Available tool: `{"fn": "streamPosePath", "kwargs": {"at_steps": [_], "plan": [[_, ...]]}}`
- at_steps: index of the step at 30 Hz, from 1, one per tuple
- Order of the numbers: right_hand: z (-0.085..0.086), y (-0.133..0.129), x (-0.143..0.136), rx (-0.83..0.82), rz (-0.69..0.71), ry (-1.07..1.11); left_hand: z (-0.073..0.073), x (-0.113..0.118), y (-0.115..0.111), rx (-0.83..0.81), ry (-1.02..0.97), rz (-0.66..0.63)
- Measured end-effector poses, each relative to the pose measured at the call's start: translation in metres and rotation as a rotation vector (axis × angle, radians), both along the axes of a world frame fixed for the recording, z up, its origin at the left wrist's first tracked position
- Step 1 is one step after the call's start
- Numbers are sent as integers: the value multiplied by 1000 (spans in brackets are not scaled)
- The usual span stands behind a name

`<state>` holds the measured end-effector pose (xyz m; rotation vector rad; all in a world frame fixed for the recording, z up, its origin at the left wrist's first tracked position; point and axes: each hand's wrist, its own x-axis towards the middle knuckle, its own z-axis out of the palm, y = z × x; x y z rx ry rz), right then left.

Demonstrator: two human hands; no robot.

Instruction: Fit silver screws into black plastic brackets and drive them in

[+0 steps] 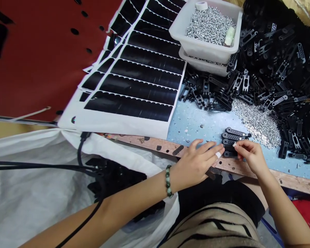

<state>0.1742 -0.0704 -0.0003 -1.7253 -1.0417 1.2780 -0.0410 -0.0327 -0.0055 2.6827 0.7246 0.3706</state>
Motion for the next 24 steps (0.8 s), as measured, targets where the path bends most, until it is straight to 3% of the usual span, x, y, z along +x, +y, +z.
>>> {"fn": "streamPosePath", "kwargs": {"at_steps": [5,18,24], "plan": [[0,0,1,59,74,-228,-2,-1,-1,-19,-7,-10],[6,1,-5,107,186,-487,3,6,-4,-46,24,6],[12,-3,-4,155,226,-808,16,12,3,-135,-5,17]]}}
